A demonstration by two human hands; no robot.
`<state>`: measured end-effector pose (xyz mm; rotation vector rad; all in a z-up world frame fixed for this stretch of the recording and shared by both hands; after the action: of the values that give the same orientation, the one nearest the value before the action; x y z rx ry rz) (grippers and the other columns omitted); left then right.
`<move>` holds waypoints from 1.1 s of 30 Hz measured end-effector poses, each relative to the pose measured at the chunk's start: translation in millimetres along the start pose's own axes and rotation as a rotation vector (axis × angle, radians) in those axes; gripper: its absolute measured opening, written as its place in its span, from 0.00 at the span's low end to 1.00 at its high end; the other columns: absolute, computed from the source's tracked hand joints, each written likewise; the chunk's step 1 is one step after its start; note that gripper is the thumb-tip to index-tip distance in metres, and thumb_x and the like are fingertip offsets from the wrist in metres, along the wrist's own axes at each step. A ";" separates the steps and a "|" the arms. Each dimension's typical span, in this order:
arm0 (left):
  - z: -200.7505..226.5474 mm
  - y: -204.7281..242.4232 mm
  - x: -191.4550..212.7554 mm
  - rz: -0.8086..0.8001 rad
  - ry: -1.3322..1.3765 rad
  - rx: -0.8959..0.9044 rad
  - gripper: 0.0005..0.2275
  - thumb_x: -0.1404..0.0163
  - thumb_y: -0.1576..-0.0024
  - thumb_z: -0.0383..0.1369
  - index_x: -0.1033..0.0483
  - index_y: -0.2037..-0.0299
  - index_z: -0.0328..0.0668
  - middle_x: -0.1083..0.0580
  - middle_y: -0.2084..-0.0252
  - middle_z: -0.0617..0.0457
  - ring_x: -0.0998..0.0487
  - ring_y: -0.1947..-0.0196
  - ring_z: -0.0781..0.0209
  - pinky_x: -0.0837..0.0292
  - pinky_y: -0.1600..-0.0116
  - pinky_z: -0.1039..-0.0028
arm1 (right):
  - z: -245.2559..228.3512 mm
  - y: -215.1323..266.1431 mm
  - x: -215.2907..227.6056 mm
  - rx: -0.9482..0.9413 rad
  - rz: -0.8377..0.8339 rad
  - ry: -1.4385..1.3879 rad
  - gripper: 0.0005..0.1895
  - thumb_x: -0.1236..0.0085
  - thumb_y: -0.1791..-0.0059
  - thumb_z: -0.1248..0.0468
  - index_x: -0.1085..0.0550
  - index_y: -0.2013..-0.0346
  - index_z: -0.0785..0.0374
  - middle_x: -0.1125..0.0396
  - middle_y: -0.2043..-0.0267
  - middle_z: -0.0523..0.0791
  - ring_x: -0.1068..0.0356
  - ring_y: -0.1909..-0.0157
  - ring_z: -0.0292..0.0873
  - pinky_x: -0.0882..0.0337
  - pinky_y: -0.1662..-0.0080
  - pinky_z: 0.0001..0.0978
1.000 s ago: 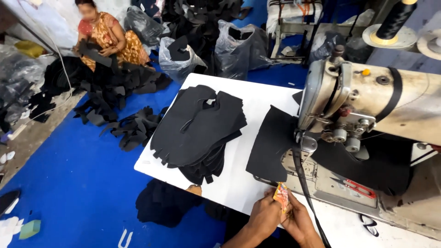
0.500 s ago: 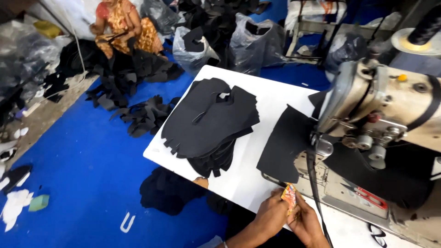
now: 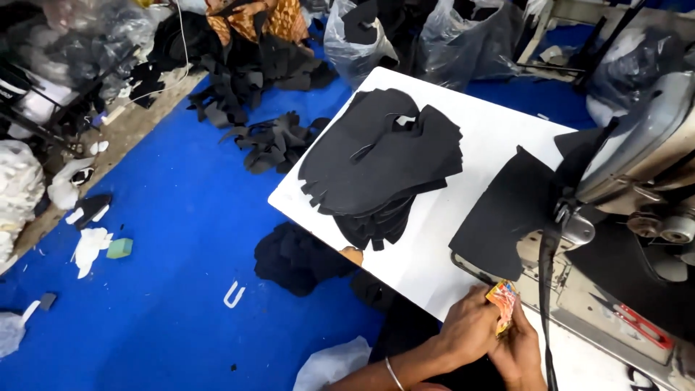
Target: Sewing and preparing shoe upper components using an industrial sewing machine.
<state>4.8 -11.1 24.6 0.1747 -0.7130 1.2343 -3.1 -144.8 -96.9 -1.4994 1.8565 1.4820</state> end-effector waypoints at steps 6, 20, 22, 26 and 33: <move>-16.0 -0.6 2.0 0.029 0.166 0.118 0.08 0.51 0.44 0.25 0.21 0.58 0.34 0.26 0.52 0.37 0.23 0.54 0.37 0.26 0.47 0.55 | 4.2 4.7 -7.9 -0.047 -0.048 -0.074 0.21 0.57 0.39 0.49 0.29 0.42 0.62 0.28 0.46 0.46 0.28 0.45 0.45 0.30 0.43 0.43; 21.8 3.5 23.0 0.187 0.058 -0.065 0.10 0.46 0.42 0.24 0.21 0.52 0.32 0.30 0.44 0.41 0.27 0.43 0.42 0.26 0.45 0.60 | -6.2 6.6 -36.9 0.041 -0.224 -0.259 0.19 0.57 0.36 0.54 0.31 0.37 0.63 0.30 0.39 0.49 0.32 0.38 0.49 0.33 0.38 0.44; 9.7 4.7 18.8 0.220 0.274 -0.009 0.08 0.45 0.38 0.25 0.21 0.50 0.35 0.30 0.46 0.45 0.24 0.48 0.49 0.25 0.45 0.65 | -10.2 6.4 -35.9 0.031 -0.182 -0.334 0.22 0.57 0.37 0.53 0.30 0.37 0.67 0.30 0.40 0.51 0.32 0.37 0.50 0.35 0.36 0.44; 5.9 2.3 14.9 0.126 0.403 0.081 0.06 0.44 0.38 0.26 0.20 0.52 0.37 0.29 0.50 0.46 0.23 0.55 0.54 0.25 0.50 0.69 | -10.7 -8.6 -19.6 0.040 -0.100 -0.394 0.23 0.57 0.38 0.53 0.28 0.38 0.66 0.30 0.38 0.52 0.32 0.35 0.52 0.37 0.35 0.41; 9.3 0.6 5.0 0.069 0.449 0.080 0.06 0.44 0.40 0.25 0.18 0.54 0.37 0.28 0.54 0.49 0.25 0.59 0.57 0.27 0.55 0.72 | -14.8 -18.2 -11.0 0.140 -0.085 -0.463 0.18 0.60 0.39 0.56 0.23 0.46 0.59 0.28 0.44 0.50 0.32 0.37 0.55 0.38 0.34 0.59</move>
<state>1.2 -11.5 34.6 -0.0628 -0.2823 1.3099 21.8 -150.0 -91.6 -1.0463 1.5619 1.4712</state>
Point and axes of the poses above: each hand's wrist, its own y-axis away from the middle knuckle, its own x-axis out of the back of the hand, z = x × y, the point moved 3 cm from there along -y, towards the middle knuckle
